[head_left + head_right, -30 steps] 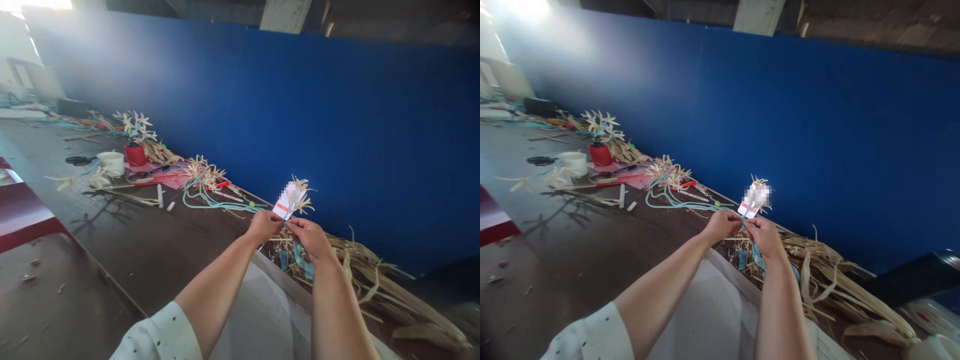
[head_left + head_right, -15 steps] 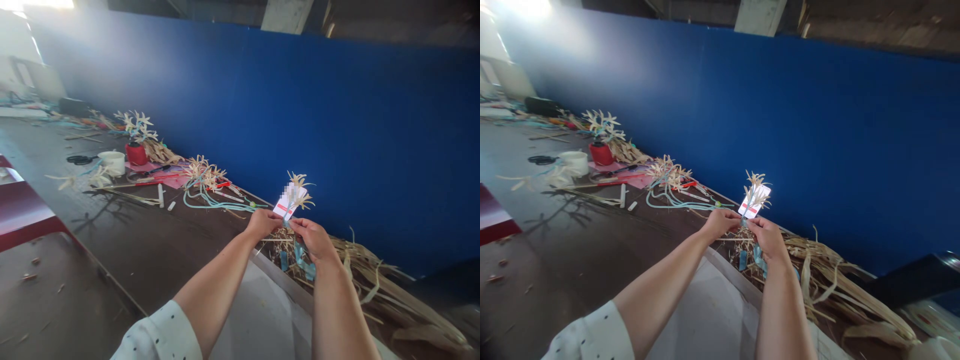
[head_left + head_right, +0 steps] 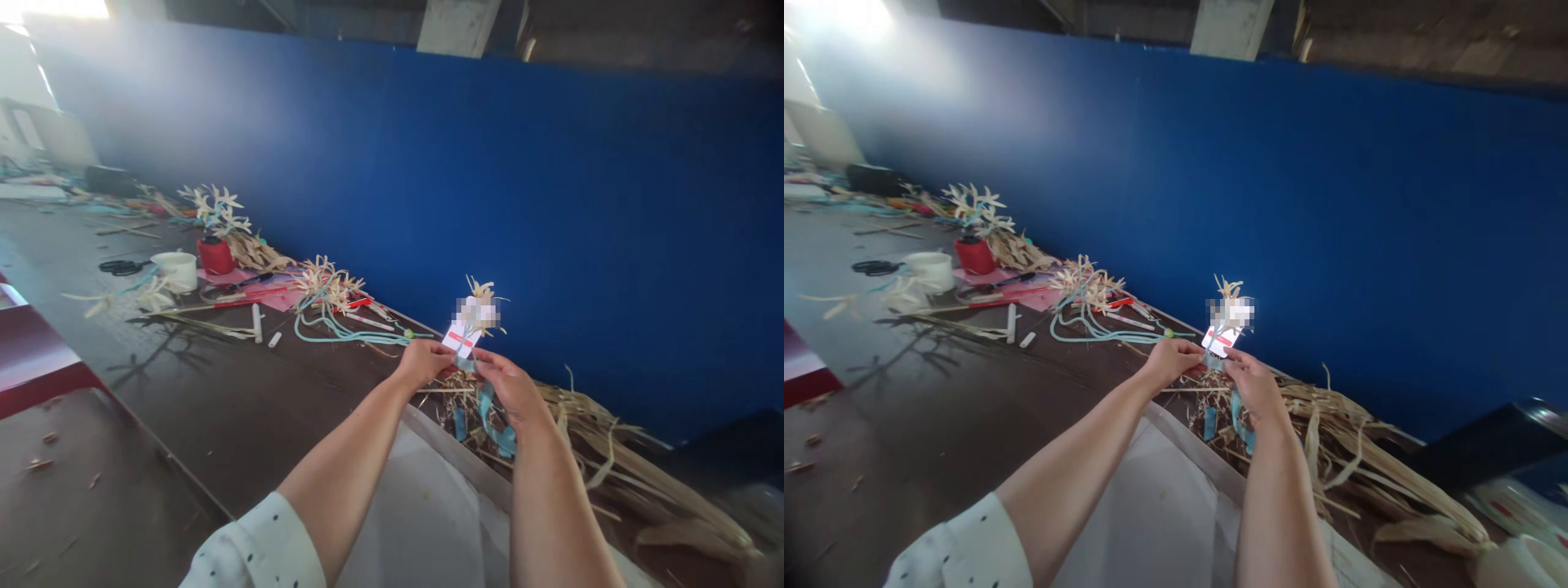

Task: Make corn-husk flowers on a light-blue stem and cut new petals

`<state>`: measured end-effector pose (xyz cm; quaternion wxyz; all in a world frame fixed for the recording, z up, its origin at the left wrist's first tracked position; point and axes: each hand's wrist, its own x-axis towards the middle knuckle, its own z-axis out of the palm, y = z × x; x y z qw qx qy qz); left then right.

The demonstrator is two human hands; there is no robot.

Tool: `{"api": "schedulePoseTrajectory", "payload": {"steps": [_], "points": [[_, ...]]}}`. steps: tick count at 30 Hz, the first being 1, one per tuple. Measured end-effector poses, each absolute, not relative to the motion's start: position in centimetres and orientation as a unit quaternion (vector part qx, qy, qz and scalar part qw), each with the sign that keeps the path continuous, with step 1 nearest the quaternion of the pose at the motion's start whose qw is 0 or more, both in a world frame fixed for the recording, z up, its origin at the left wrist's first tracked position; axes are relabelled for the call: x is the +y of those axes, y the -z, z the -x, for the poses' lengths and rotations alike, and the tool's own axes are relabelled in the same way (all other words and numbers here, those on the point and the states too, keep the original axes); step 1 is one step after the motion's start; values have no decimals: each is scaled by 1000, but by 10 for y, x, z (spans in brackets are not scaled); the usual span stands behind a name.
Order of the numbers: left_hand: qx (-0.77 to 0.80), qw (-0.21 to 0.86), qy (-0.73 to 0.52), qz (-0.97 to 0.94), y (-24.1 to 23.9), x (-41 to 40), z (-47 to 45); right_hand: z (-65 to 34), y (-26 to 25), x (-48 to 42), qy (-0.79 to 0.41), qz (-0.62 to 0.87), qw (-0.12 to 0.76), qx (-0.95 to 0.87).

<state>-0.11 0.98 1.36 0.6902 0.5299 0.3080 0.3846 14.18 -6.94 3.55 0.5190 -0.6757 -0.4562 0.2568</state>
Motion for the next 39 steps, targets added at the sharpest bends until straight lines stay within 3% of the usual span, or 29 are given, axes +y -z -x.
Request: {"api": "schedulePoseTrajectory", "payload": {"steps": [4,9,16,22,31,39], "points": [[319,697,-386,-514,-18,8,2,-147,-36,-70,-216,658,498,-521],[327,694,-396,-505,-19,8,3,-138,-37,-67,-105,718,368,-581],[332,699,-395,-495,-18,9,4,-118,-35,-63,19,793,296,-532],[323,723,-390,-470,-25,3,7,-115,-33,-61,-1,781,342,-523],[327,684,-425,-494,-14,11,4,-103,-32,-55,-216,703,521,-432],[329,674,-425,-508,-17,9,8,-104,-27,-51,-300,649,565,-411]]}}
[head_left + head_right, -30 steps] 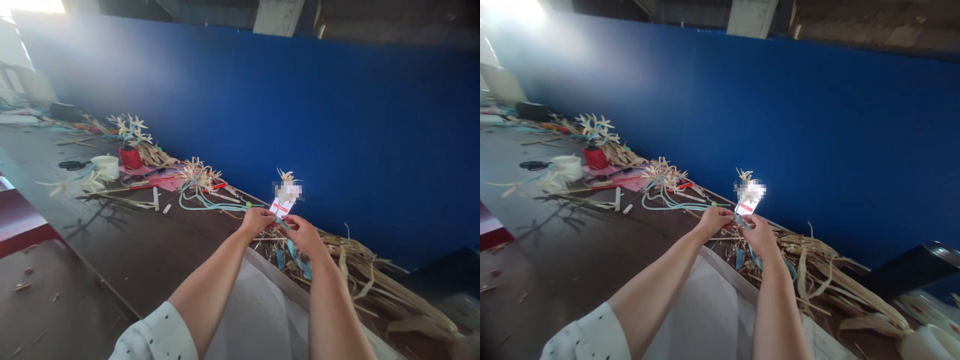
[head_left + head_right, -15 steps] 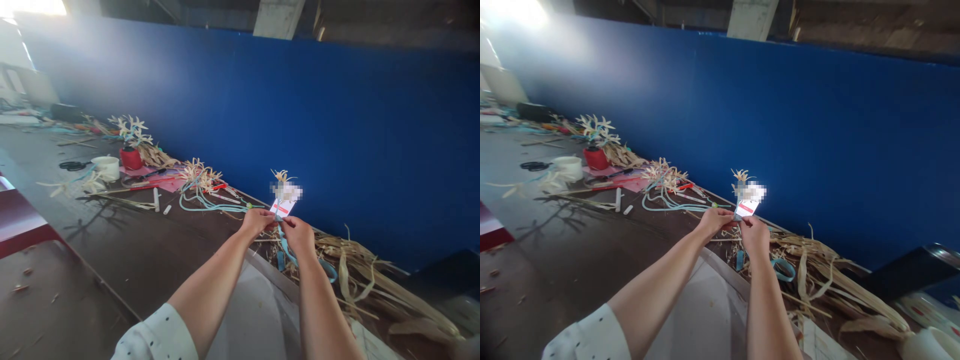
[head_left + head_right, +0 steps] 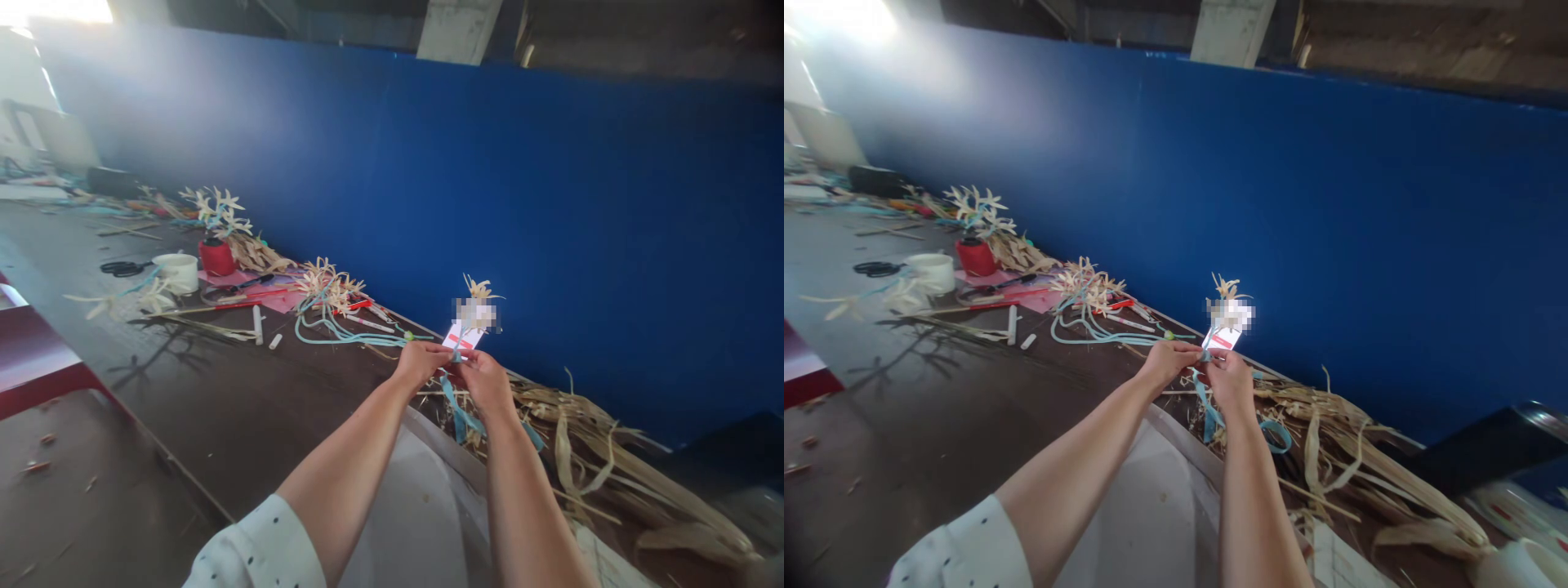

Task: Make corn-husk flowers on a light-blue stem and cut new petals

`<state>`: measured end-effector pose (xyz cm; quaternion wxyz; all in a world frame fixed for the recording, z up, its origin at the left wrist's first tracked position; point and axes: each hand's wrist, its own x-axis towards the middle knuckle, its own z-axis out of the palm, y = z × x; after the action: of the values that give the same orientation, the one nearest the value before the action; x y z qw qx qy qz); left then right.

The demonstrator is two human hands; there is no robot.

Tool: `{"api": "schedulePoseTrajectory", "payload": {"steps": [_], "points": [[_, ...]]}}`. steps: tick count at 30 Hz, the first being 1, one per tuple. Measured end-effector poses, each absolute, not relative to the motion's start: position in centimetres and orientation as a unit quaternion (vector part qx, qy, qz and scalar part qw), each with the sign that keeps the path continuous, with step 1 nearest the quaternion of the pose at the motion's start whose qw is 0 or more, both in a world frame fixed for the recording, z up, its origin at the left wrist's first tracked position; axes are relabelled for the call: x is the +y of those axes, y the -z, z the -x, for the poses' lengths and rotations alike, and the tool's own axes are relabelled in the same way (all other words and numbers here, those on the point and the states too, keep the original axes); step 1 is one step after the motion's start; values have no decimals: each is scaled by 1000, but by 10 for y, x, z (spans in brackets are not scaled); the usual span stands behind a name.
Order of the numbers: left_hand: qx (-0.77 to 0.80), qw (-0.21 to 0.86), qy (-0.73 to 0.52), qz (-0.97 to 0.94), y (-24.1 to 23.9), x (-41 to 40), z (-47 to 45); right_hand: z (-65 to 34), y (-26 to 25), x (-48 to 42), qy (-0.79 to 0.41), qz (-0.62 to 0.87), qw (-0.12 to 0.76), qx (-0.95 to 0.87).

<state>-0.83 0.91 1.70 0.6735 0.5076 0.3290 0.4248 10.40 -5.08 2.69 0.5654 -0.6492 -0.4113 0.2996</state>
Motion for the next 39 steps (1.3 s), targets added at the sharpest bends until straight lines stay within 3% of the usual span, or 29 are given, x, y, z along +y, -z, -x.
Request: {"api": "schedulePoseTrajectory", "payload": {"steps": [5,16,19,25,27,30,35,39], "points": [[309,715,-399,-485,-24,3,11,-109,-25,-51,-306,664,558,-393],[296,681,-420,-522,-11,15,5,-102,-32,-56,-422,591,532,-437],[304,674,-424,-523,-10,15,3,-109,-32,-57,-368,641,533,-412],[317,693,-421,-492,-15,9,1,-133,-51,-68,-194,653,657,-322],[324,688,-415,-500,-15,7,1,-141,-64,-77,-154,669,656,-313],[331,680,-402,-516,-15,5,1,-160,-79,-98,-141,728,577,-342],[326,674,-390,-536,-12,5,2,-200,-71,-141,-123,878,271,-376],[304,688,-393,-529,-8,4,0,-210,-36,-167,-56,892,51,-446]]}}
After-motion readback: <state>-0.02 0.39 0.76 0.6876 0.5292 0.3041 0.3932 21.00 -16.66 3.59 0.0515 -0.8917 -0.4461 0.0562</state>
